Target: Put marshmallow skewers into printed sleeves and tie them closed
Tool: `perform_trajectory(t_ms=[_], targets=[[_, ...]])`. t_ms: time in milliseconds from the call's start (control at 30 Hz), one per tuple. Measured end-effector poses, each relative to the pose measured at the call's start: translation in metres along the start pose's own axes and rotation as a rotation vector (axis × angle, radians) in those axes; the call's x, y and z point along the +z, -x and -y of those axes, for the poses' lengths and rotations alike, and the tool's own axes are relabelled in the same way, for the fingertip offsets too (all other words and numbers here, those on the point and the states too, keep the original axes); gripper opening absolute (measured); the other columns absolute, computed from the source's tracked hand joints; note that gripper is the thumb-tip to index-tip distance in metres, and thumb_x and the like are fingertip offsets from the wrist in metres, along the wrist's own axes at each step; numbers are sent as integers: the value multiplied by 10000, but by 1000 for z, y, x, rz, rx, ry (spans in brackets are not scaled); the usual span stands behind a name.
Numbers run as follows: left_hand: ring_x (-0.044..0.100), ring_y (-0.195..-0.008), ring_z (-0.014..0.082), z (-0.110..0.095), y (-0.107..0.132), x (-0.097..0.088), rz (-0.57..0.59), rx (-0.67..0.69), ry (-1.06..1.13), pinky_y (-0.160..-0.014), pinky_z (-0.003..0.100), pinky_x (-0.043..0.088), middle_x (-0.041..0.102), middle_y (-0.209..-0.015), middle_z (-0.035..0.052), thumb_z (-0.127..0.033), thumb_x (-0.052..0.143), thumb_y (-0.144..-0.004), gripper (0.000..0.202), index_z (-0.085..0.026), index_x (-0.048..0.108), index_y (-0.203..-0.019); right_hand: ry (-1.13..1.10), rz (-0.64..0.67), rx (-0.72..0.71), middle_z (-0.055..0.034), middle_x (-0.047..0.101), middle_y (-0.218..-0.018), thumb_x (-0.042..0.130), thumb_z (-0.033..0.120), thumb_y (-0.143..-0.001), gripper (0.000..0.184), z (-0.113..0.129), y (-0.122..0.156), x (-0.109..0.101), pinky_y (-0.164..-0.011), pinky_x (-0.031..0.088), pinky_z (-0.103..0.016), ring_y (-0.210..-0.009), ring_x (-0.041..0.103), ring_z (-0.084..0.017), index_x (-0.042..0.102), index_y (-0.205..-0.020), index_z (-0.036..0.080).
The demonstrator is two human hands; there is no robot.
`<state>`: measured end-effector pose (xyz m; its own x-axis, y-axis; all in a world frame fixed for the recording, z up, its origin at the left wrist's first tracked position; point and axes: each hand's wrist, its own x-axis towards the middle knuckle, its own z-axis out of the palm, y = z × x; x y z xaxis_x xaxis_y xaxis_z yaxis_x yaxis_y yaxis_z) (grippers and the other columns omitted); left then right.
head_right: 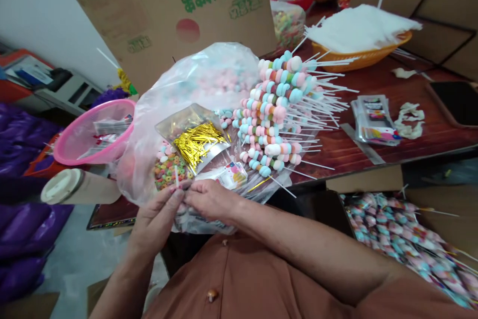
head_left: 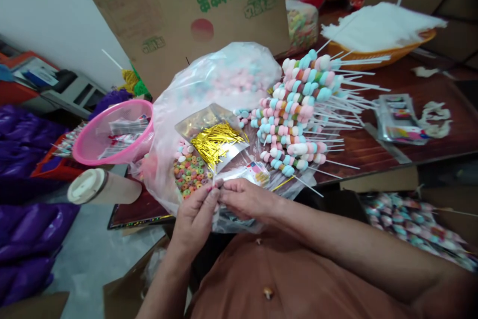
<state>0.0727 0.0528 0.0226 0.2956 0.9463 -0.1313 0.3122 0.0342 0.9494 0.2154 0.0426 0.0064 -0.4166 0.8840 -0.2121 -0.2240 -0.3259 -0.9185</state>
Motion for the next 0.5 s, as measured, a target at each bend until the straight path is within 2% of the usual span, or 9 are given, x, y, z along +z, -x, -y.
perform_trajectory(t_ms=[67,167,200,267,333,367,400,500], targets=[[564,-661,158,-5,-4,1,130,46,-176,-628,239,440,613,-634,1,-366,596,-772,226,-176,693,-847,371,-105,-84,58,408,-511,480,176,-772,189,-2,8,-12,-461,251,-198,-482,347,-73,451,-586,166],[491,-519,125,-10,-13,4,483,-62,-248,-503,221,378,589,-575,0,-373,550,-797,253,-160,672,-736,670,-5,-162,31,491,-585,460,144,-782,174,-7,28,-40,-519,306,-203,-566,432,-94,520,-618,154],[480,-505,124,-11,-16,6,552,-62,-299,-500,223,371,589,-568,2,-367,540,-801,252,-163,670,-732,710,-21,-158,27,493,-580,448,162,-797,192,-8,36,-51,-518,315,-207,-559,436,-98,524,-621,155],[495,-536,140,-13,-24,16,556,72,-516,-577,260,396,606,-577,15,-326,538,-792,210,-183,674,-720,767,-235,-179,7,514,-610,419,206,-831,213,-8,53,-70,-535,343,-220,-578,453,-114,540,-664,155],[523,-610,178,-14,-30,35,491,294,-784,-715,346,403,631,-609,46,-272,534,-777,185,-198,673,-680,838,-461,-254,-38,577,-747,423,242,-846,184,-4,66,-81,-625,389,-254,-702,505,-150,578,-812,148],[532,-641,197,-14,-32,48,472,395,-882,-777,395,386,639,-626,62,-243,522,-774,188,-201,668,-662,891,-478,-290,-59,596,-819,440,246,-841,178,-2,71,-83,-676,399,-276,-768,517,-168,582,-885,148],[535,-653,210,-15,-33,62,465,481,-942,-824,440,363,636,-621,72,-213,505,-774,205,-202,659,-639,945,-438,-296,-70,607,-856,455,238,-835,177,0,75,-82,-705,401,-292,-799,524,-179,581,-920,150],[546,-658,220,-17,-32,98,466,686,-916,-912,506,303,616,-587,65,-148,469,-783,233,-210,653,-653,981,-298,-153,-57,625,-784,423,203,-851,169,-2,90,-82,-647,414,-278,-697,539,-160,585,-833,158]])
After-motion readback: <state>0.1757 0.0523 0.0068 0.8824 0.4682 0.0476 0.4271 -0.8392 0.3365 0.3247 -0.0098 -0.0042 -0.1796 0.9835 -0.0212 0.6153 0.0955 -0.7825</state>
